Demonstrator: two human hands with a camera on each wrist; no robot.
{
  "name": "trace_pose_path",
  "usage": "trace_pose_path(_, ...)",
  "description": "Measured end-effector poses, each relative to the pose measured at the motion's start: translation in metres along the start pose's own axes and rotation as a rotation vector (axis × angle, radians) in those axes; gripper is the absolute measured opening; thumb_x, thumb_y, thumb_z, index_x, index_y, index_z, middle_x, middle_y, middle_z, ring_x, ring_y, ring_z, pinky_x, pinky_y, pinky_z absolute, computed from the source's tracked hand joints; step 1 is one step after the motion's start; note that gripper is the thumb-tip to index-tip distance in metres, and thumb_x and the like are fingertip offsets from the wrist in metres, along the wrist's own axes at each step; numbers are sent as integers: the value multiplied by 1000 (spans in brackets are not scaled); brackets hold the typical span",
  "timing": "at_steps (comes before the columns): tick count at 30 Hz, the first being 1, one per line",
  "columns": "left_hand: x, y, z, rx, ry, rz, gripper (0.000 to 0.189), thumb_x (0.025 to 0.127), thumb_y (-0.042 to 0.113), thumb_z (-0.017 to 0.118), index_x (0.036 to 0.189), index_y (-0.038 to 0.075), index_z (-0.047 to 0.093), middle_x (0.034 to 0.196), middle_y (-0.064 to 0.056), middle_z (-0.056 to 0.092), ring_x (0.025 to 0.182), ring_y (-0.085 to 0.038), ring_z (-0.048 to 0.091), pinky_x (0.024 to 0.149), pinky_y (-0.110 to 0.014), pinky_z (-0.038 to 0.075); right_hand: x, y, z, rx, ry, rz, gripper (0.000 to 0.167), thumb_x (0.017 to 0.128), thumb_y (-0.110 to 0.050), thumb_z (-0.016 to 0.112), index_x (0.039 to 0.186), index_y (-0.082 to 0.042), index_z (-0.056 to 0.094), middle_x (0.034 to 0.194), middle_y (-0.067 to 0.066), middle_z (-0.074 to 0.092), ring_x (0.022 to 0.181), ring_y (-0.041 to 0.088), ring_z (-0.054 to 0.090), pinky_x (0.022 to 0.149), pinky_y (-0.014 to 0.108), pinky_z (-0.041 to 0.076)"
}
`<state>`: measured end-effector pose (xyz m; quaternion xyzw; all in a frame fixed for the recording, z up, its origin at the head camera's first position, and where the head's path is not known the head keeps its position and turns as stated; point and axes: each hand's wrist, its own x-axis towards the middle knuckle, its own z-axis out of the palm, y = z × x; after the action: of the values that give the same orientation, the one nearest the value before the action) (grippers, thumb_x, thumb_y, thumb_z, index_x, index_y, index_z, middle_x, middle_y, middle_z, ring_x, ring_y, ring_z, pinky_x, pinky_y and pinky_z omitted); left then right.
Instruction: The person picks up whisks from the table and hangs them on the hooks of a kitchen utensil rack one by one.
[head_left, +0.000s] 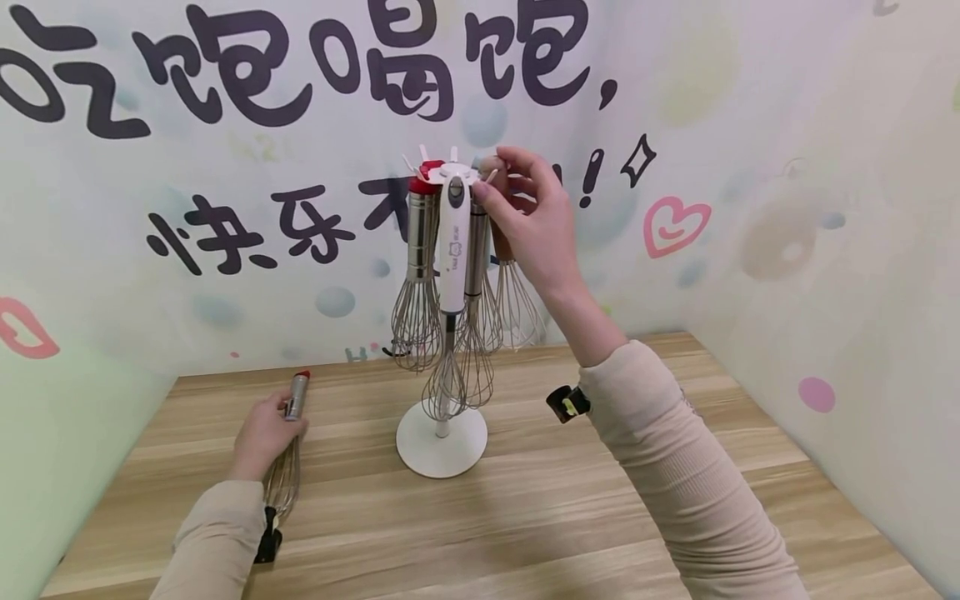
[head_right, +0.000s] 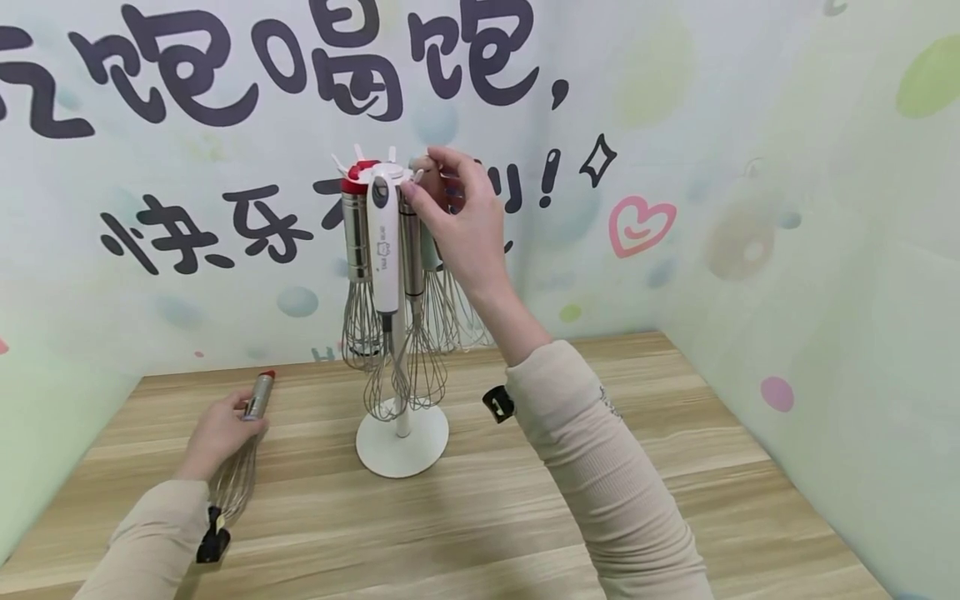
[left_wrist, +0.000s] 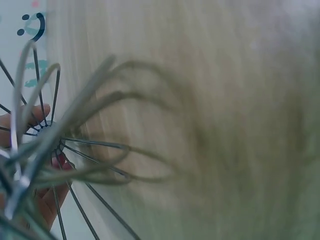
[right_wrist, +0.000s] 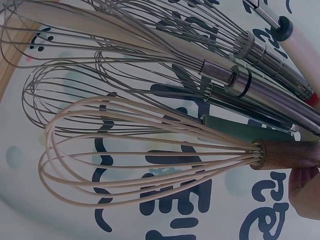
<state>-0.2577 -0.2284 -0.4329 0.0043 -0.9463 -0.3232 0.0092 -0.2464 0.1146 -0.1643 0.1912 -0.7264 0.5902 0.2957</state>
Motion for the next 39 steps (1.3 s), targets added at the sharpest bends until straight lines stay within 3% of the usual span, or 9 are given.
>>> trace_pose_path(12, 1, -3, 3, -13, 26, 6, 60, 81, 10, 63, 131, -18, 43, 118, -40, 53, 94, -43, 59, 79, -51, 54, 0, -2, 1, -3, 0, -1, 45, 87, -9, 69, 128, 0, 54, 122, 14, 56, 105, 21, 59, 94, 24, 53)
trace_pose_path(20, -1, -1, 2, -13, 28, -23, 59, 81, 8, 60, 130, -19, 43, 122, -40, 52, 99, -46, 58, 81, -52, 55, 0, -2, 1, -3, 0, 2, 45, 87, -10, 69, 128, -1, 54, 122, 13, 56, 105, 20, 59, 94, 24, 53)
trace_pose_path(33, -3, 4, -6, -74, 16, -45, 62, 82, 7, 58, 135, -17, 38, 129, -39, 46, 94, -41, 60, 69, -42, 59, 0, -1, 0, -10, -2, 9, 45, 87, -11, 69, 129, -1, 54, 123, 13, 57, 106, 21, 59, 95, 24, 53)
trace_pose_path(39, -4, 9, -16, -99, 24, -37, 63, 82, 7, 56, 138, -14, 36, 131, -38, 44, 93, -39, 58, 67, -36, 55, 0, -2, 0, -21, 1, 5, 44, 87, -11, 68, 129, -2, 55, 123, 13, 57, 106, 20, 58, 95, 24, 52)
